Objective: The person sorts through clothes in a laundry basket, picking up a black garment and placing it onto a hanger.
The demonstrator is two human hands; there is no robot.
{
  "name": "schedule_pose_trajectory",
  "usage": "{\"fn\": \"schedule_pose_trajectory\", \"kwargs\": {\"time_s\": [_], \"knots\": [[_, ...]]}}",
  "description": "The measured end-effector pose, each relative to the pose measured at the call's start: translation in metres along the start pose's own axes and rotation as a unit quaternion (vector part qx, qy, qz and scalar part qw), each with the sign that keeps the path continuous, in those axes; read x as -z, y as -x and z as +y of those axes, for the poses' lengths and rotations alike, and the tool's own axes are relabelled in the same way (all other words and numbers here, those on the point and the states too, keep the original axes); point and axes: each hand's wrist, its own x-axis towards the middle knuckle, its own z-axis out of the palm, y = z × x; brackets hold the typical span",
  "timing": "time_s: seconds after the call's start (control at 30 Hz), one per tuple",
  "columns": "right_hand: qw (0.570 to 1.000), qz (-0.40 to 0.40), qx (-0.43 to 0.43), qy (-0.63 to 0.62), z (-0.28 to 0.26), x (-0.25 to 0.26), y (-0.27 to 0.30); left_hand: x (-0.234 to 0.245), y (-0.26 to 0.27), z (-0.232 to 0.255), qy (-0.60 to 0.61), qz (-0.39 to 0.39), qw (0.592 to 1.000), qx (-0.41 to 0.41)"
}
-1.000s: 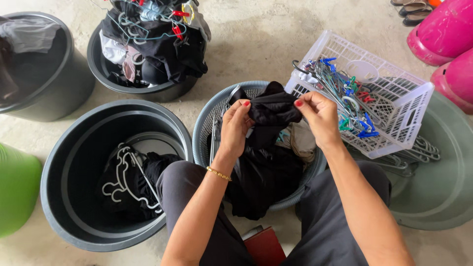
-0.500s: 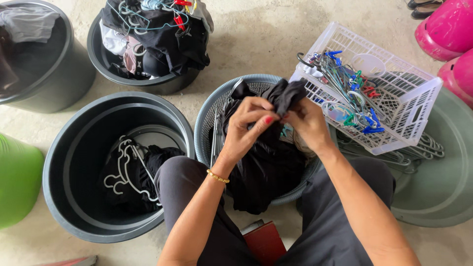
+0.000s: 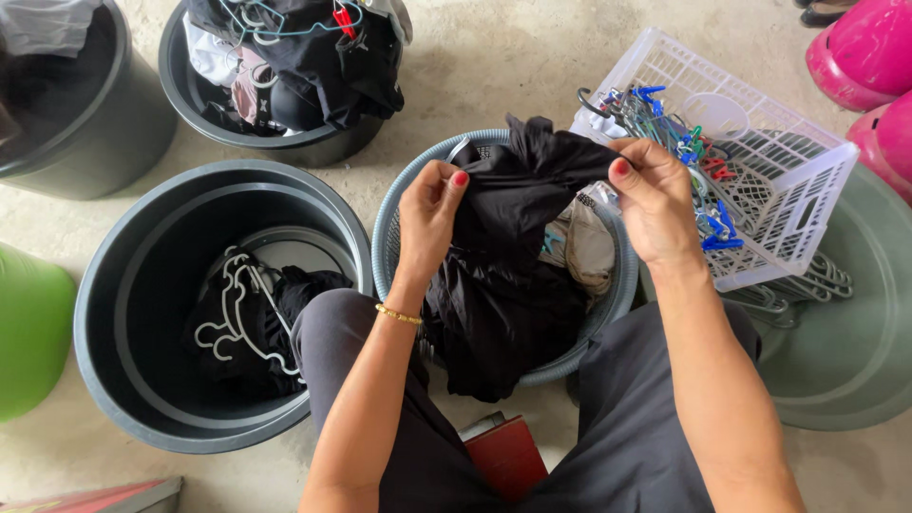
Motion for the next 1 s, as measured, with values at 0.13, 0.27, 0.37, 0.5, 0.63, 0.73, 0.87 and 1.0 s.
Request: {"fn": "schedule_pose_trajectory", "kwargs": {"time_s": [0.13,0.27,0.37,0.5,0.63,0.73,0.87,1.0], "knots": [[0.995,-0.022,0.023,0.093,-0.006,-0.005,0.002,-0.005,-0.002,0.003,0.117,-0.073,0.990,-0.011],[0.918,-0.116,0.056,0.374,-0.002,-0.017,0.009,-0.011,0.008,-0.004,0.134,-0.150,0.979,-0.035],[0.984,0.046,-0.142,0.098,-0.003,-0.019,0.005,-0.004,0.001,-0.017,0.003,-0.130,0.990,-0.050],[0.984,0.053,-0.035,-0.169,-0.017,0.003,0.011,0.001,0.005,-0.054,-0.371,0.017,0.917,-0.145],[0.978,-0.027,-0.040,-0.204,-0.029,0.023,0.011,-0.011,0.018,-0.085,-0.474,-0.148,0.868,-0.006],[0.963,-0.102,-0.070,0.238,-0.025,0.022,0.005,-0.017,0.019,-0.087,-0.512,-0.192,0.837,0.030],[0.800,-0.158,-0.032,0.578,0.007,-0.005,0.007,-0.011,0.012,-0.051,-0.261,-0.197,0.945,0.006],[0.826,-0.255,-0.044,0.501,0.034,-0.018,0.015,-0.003,0.013,-0.016,0.059,-0.352,0.933,0.046]]}}
